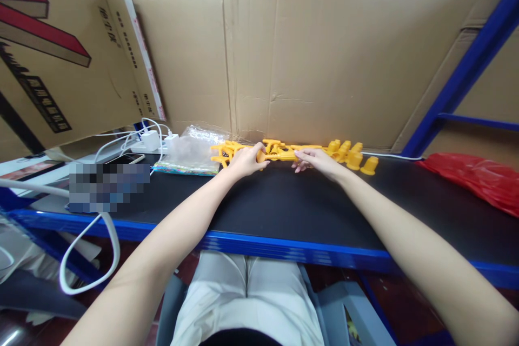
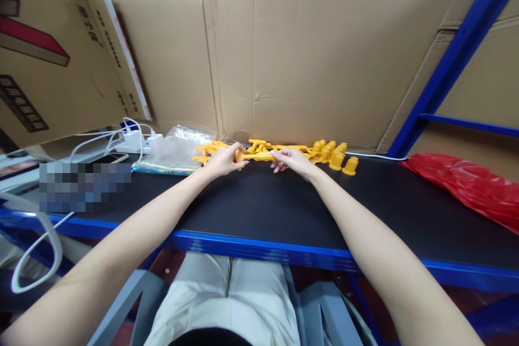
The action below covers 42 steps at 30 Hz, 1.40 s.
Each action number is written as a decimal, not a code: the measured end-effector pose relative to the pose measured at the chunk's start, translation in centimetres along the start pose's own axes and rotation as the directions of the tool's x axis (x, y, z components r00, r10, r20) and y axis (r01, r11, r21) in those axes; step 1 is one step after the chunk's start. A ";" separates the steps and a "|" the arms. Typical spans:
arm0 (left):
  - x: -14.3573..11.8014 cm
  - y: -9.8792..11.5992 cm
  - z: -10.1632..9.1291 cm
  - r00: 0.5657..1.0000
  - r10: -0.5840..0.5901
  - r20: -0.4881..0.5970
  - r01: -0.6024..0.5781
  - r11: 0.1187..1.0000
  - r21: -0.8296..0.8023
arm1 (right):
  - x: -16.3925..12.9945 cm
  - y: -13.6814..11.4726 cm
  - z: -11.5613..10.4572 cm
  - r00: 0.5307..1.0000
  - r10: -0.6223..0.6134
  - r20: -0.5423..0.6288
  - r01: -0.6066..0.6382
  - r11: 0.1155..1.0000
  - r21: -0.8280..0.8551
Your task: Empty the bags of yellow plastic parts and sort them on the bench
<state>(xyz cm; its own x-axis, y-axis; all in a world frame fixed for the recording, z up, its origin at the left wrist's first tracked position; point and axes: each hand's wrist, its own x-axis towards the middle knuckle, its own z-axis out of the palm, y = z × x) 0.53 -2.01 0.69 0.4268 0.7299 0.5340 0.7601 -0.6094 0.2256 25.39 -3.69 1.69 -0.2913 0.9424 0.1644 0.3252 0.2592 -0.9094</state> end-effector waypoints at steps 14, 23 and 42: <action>0.0 0.1 0.0 1.000 -0.019 -0.004 0.019 0.999 0.026 | 0.2 0.2 0.2 0.996 0.080 -0.040 -0.077 0.994 0.083; 0.0 0.3 0.0 1.000 -0.010 -0.004 0.010 0.999 0.042 | 0.4 0.4 0.5 0.991 0.123 -0.057 -0.114 0.984 0.136; 0.0 0.0 0.1 0.999 -0.015 -0.032 0.015 1.000 0.019 | 0.0 0.3 0.5 0.994 0.111 -0.009 -0.108 0.977 0.183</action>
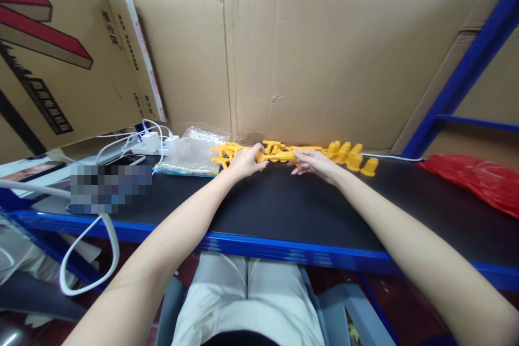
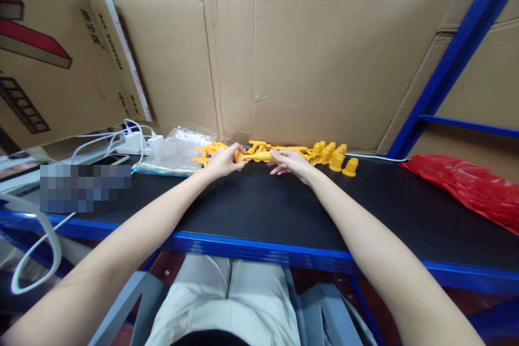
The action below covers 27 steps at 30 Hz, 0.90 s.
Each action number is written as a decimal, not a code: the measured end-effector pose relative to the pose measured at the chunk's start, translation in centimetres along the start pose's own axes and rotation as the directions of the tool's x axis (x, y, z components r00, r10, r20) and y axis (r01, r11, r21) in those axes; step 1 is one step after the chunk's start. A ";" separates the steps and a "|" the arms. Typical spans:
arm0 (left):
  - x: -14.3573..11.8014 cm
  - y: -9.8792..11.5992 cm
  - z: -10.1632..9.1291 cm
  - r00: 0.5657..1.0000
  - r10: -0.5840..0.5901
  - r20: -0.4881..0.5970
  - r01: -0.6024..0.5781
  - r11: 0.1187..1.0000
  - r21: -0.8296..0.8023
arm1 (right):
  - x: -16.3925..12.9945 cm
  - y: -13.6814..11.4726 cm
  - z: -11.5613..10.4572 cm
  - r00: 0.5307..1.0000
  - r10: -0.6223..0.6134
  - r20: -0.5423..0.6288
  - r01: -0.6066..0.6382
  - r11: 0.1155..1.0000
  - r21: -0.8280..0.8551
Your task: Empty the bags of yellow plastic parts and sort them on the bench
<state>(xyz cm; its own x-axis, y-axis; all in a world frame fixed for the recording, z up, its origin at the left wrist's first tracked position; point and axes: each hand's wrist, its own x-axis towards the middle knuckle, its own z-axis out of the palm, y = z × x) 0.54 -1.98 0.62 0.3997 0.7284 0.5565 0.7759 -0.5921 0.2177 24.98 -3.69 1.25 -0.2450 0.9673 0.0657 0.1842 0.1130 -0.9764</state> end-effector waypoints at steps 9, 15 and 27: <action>0.0 0.0 0.0 1.000 -0.004 0.012 0.004 1.000 0.017 | 0.1 0.0 0.2 0.998 -0.039 -0.046 0.041 0.999 0.035; -0.1 0.3 -0.3 0.999 -0.021 0.031 0.021 1.000 0.016 | 0.0 -0.2 0.3 0.999 -0.018 -0.044 0.020 0.999 0.036; -0.3 0.7 -0.5 0.996 0.041 0.074 -0.038 0.999 -0.033 | -0.2 -0.9 0.9 0.997 0.014 -0.079 0.004 0.976 0.216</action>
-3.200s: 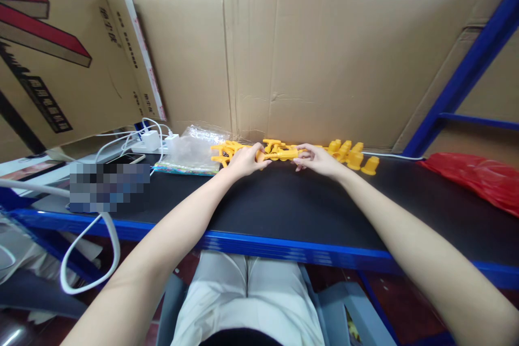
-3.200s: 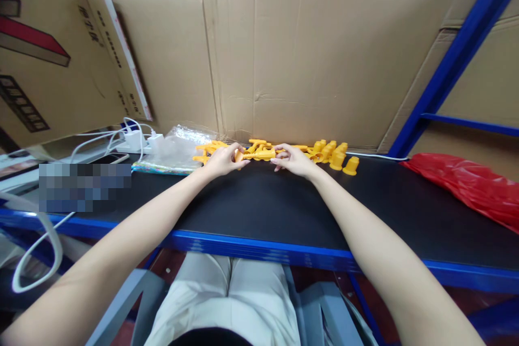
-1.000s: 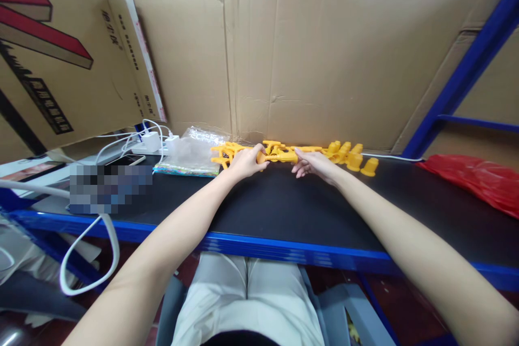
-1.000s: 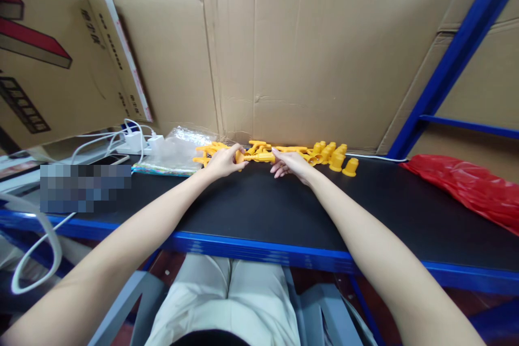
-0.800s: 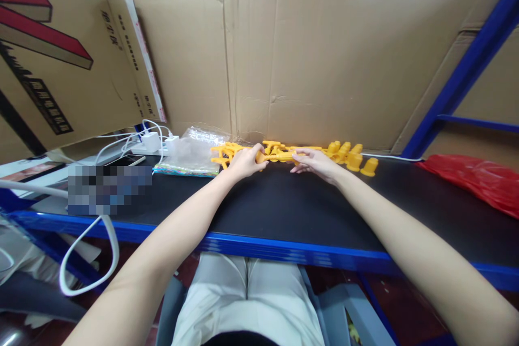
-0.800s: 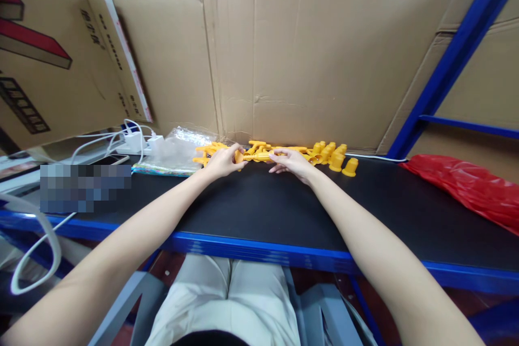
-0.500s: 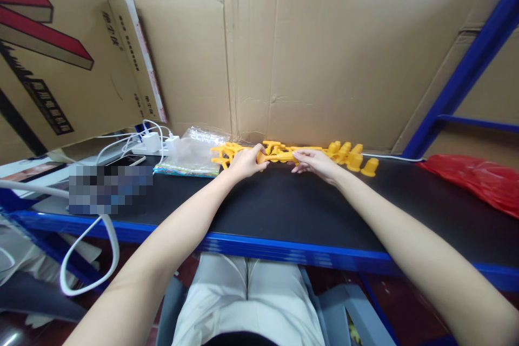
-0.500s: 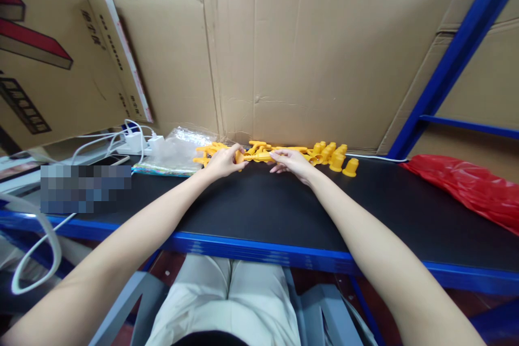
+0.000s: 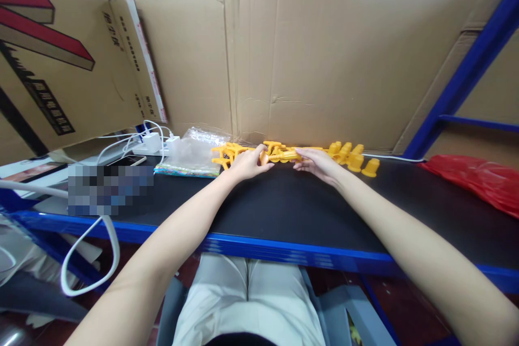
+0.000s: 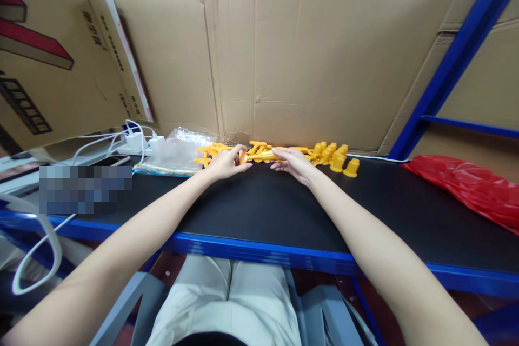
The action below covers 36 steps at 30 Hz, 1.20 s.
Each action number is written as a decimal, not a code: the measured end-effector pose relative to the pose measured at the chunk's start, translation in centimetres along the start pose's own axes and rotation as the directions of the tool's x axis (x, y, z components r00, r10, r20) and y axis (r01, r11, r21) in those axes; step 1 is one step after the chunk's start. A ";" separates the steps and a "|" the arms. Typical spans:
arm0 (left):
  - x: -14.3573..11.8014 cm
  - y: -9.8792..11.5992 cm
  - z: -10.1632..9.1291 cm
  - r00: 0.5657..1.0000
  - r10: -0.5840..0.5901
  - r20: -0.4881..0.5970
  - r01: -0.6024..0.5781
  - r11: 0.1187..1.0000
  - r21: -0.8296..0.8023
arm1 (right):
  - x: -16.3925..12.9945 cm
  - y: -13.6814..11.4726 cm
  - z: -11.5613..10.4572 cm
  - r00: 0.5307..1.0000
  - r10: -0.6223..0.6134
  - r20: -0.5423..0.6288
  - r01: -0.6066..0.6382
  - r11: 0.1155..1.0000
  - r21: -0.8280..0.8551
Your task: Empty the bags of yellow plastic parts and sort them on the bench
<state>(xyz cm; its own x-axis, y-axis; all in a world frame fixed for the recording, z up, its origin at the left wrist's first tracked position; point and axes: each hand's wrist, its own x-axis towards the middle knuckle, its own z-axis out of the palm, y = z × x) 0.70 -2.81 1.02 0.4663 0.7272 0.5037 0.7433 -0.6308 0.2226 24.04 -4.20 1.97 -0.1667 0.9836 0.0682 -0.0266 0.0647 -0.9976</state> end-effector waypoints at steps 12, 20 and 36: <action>0.3 -2.1 -1.3 0.915 -0.398 -0.065 0.400 0.875 0.273 | 1.4 -1.7 -0.8 0.875 -0.310 -0.371 0.292 0.951 -0.107; -0.1 -2.4 -0.9 0.882 -0.468 0.057 0.415 0.827 0.381 | 5.4 -1.3 3.3 0.762 -0.646 -0.049 0.410 0.539 -0.736; -0.1 -3.3 0.6 0.942 -0.237 0.237 0.152 0.932 0.329 | 9.7 3.8 9.0 0.818 -0.442 0.367 0.275 -0.259 -0.926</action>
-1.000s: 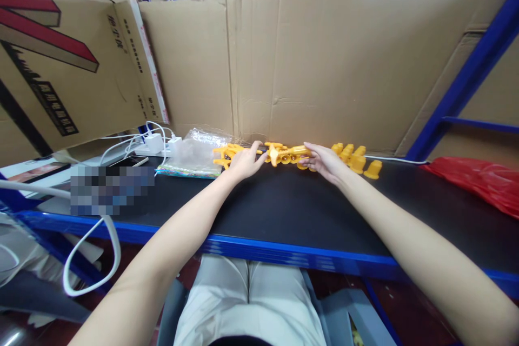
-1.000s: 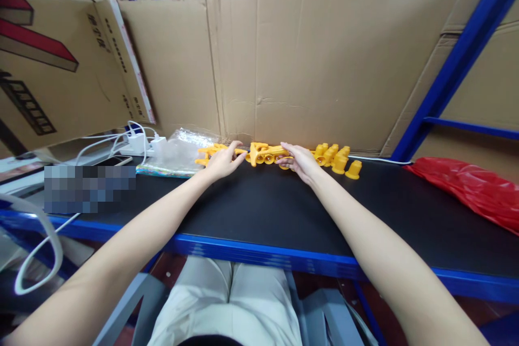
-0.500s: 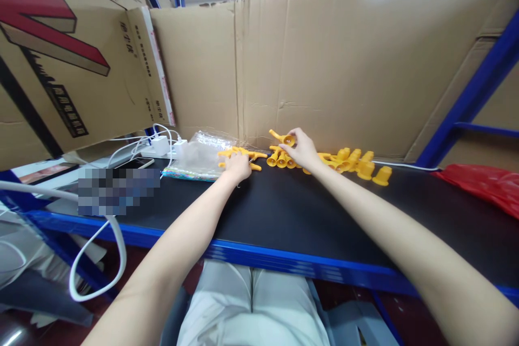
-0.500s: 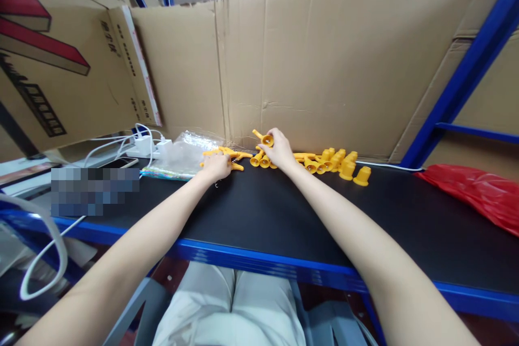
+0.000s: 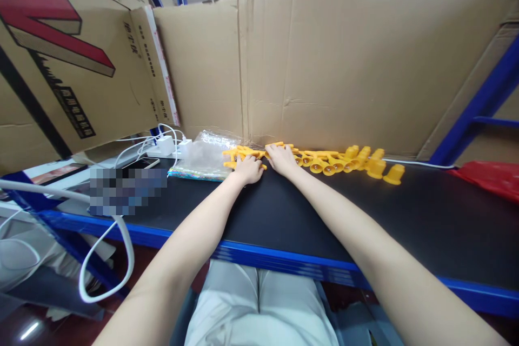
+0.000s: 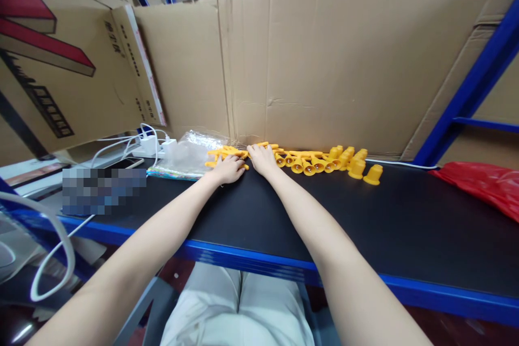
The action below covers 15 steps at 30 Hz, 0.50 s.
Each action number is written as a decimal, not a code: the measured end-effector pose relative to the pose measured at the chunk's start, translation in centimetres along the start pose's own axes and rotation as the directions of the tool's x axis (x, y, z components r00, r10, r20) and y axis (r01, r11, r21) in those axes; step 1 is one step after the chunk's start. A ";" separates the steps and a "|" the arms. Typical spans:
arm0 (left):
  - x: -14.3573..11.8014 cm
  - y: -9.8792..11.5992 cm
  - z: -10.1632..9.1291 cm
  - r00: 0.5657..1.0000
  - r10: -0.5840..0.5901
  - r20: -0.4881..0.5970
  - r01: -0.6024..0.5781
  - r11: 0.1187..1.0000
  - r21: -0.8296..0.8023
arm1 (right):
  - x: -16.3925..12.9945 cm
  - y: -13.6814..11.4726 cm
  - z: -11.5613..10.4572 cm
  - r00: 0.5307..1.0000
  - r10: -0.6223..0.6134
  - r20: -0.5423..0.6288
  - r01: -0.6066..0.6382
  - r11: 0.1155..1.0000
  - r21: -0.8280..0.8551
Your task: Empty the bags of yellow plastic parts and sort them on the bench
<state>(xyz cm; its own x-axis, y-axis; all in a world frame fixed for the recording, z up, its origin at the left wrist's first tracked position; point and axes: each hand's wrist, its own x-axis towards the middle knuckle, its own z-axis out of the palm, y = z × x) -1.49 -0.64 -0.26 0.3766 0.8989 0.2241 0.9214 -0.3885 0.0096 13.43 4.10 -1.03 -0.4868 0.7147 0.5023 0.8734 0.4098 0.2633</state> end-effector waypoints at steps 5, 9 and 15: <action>0.5 -0.1 0.8 1.000 -0.020 -0.012 0.020 1.000 0.021 | -0.4 -0.5 0.4 0.999 -0.037 0.015 0.038 0.996 -0.083; 0.8 -0.3 1.2 0.997 -0.041 -0.061 0.042 0.999 0.027 | -0.7 -0.5 0.2 0.999 -0.037 0.022 0.039 0.995 -0.095; 1.1 -0.7 0.9 0.973 -0.125 -0.195 0.127 0.992 -0.004 | -0.8 -0.7 0.0 0.999 -0.017 0.034 0.021 0.995 -0.095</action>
<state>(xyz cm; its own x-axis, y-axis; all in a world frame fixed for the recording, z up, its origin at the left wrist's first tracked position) -1.64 0.83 -0.88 0.2321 0.8834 0.4071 0.9614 -0.2719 0.0419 13.20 3.24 -1.66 -0.5021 0.7263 0.4694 0.8609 0.3685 0.3508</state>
